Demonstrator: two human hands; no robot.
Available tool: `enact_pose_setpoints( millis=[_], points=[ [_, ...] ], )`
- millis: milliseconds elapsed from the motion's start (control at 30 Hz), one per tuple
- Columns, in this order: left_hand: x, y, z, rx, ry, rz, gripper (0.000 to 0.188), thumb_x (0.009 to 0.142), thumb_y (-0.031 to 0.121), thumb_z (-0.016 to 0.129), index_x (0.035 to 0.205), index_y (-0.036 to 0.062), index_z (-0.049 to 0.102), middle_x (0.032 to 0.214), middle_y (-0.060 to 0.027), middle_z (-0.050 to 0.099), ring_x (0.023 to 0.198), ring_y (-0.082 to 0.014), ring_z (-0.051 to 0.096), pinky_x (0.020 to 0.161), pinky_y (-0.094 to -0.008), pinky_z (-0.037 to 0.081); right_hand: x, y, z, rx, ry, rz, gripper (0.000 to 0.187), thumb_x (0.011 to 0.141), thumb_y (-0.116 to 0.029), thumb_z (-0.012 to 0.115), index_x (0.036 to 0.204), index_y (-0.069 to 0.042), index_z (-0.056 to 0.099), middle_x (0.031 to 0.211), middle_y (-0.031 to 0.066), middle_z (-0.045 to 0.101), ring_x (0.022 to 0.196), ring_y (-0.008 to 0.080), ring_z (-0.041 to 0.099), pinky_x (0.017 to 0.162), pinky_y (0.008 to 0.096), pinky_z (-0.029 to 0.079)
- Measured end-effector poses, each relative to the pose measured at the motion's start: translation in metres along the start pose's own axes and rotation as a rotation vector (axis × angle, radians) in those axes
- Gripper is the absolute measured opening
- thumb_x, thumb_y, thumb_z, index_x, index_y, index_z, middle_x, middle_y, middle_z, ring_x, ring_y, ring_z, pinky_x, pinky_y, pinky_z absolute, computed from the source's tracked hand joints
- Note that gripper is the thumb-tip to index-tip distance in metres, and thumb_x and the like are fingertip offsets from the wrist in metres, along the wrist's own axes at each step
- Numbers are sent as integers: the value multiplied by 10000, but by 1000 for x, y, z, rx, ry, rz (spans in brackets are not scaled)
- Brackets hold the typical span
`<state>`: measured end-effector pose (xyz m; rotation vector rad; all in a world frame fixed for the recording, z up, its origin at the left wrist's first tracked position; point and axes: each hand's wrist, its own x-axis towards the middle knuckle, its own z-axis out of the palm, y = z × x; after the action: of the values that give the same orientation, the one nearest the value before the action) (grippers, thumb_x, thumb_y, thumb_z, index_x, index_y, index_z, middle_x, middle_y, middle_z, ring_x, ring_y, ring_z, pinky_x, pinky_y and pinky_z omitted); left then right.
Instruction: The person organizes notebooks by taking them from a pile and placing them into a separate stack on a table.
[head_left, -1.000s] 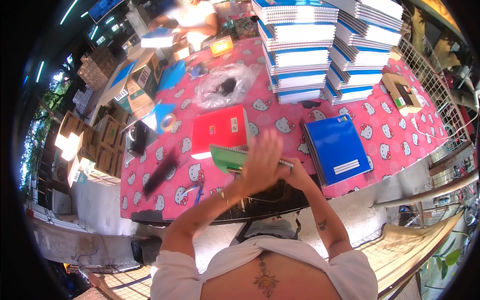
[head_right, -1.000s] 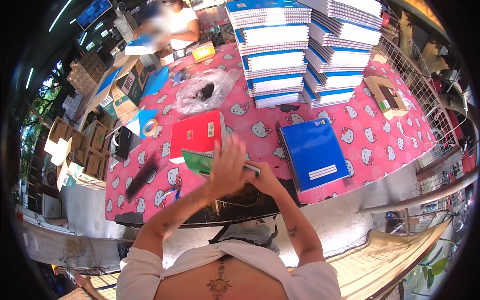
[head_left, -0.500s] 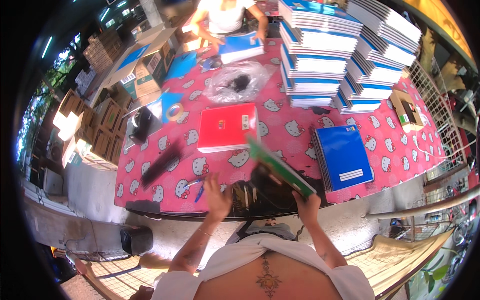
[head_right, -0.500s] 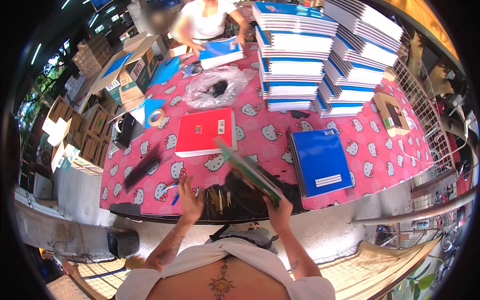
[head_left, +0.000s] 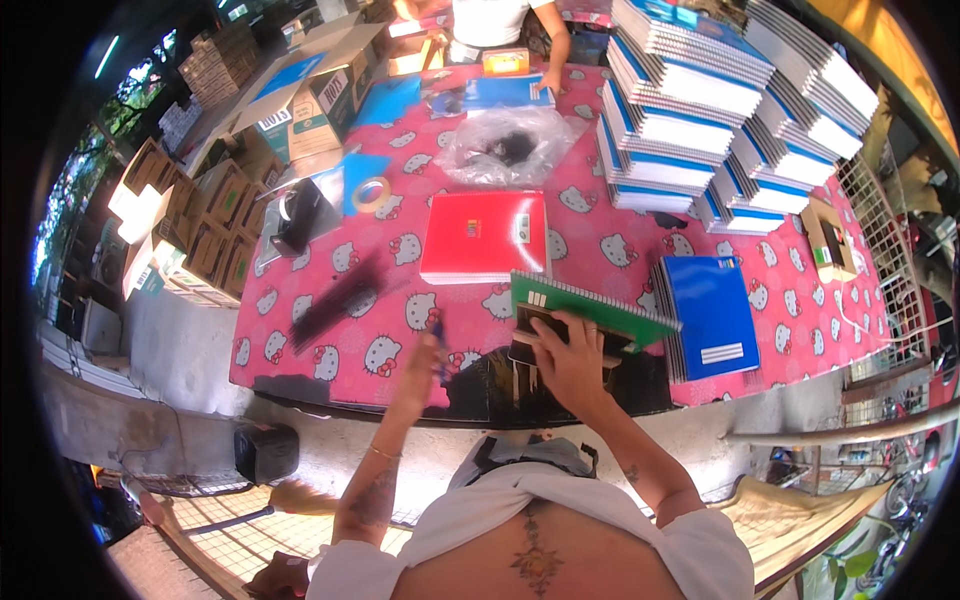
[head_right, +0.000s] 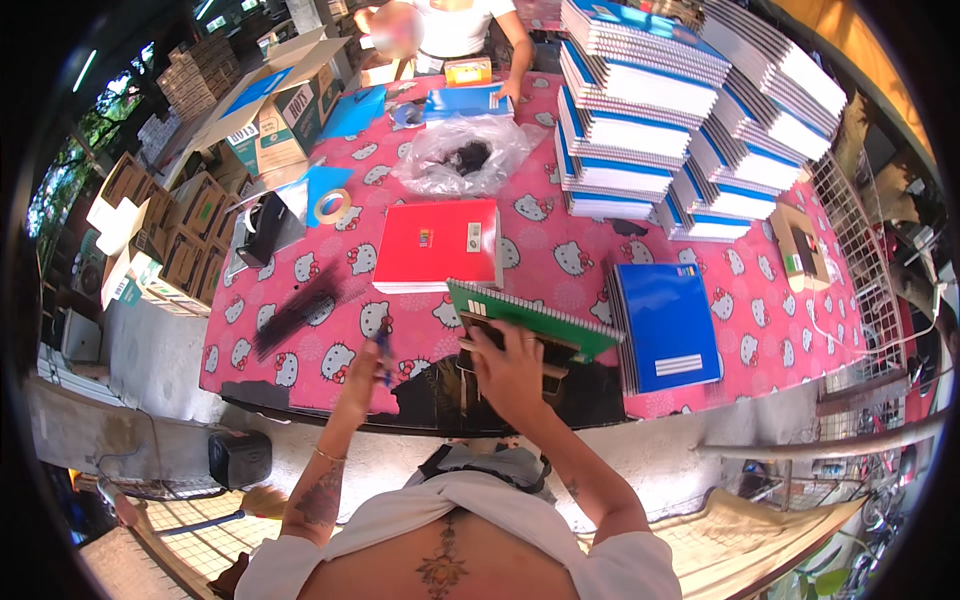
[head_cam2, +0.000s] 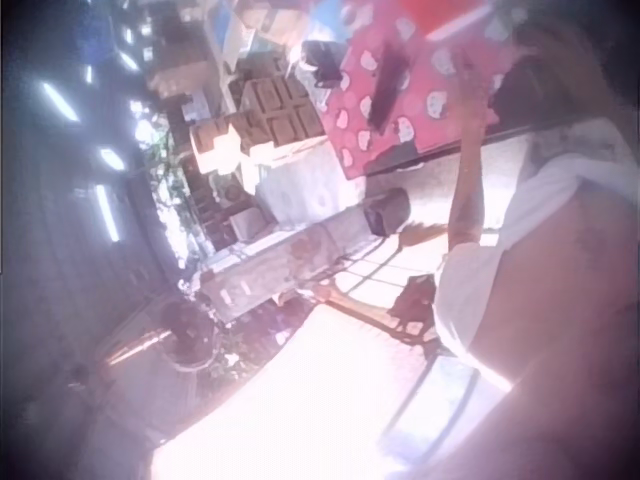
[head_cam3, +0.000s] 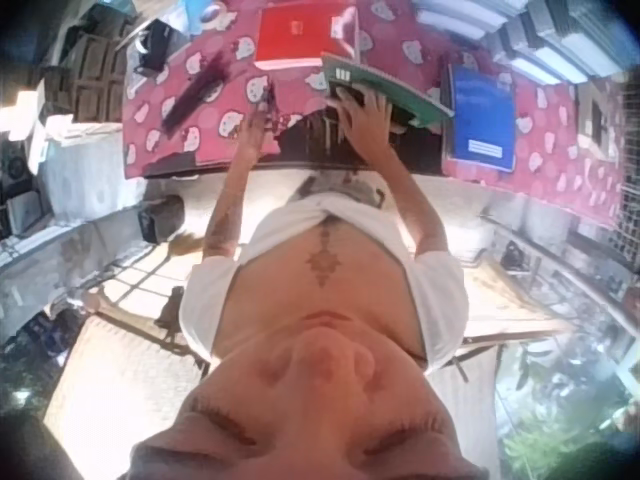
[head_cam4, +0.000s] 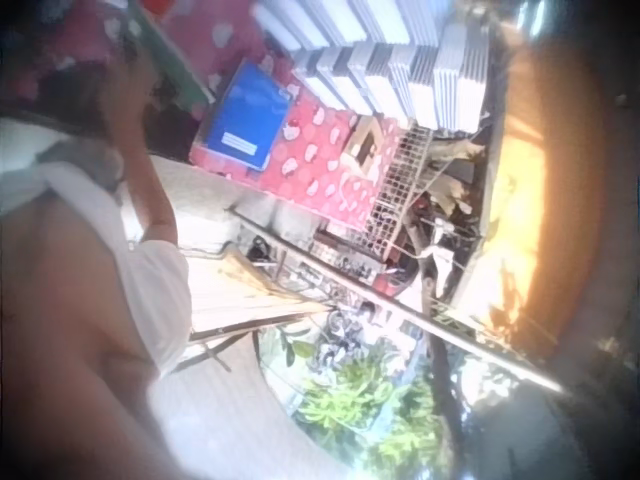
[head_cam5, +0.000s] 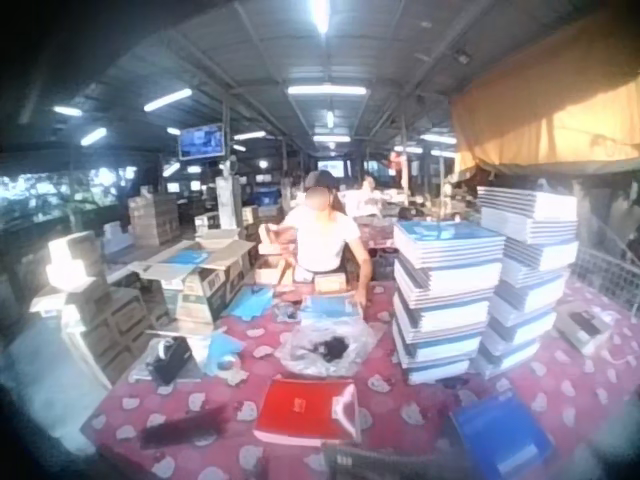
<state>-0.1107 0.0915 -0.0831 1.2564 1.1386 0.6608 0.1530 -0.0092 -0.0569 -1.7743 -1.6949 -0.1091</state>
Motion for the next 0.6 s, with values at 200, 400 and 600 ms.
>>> enact_pose_setpoints(
  millis=[200, 400, 600],
  points=[
    [-15, 70, 66, -489, -305, -108, 493, 1009, 418, 474, 1341, 54, 489, 1064, -137, 642, 916, -258, 682, 815, -403, 566, 89, -8, -19, -98, 74, -69, 224, 840, -158, 686, 1058, -111, 682, 1035, 102, 637, 919, 310, 624, 773, 441, 488],
    [15, 91, 66, -454, -334, -146, 481, 1009, 397, 472, 1286, 7, 518, 973, -146, 703, 899, -305, 716, 774, -391, 591, 95, -10, -18, -45, 74, -77, 123, 836, -161, 688, 921, -108, 618, 821, 56, 636, 710, 288, 651, 618, 410, 506],
    [30, 97, 59, -527, -399, -194, 428, 1012, 338, 495, 1225, -29, 552, 944, -210, 700, 831, -353, 718, 745, -444, 599, 97, -14, -16, -5, 87, -51, 123, 834, -162, 688, 893, -123, 588, 798, 45, 612, 715, 272, 652, 601, 404, 499]
  ],
)
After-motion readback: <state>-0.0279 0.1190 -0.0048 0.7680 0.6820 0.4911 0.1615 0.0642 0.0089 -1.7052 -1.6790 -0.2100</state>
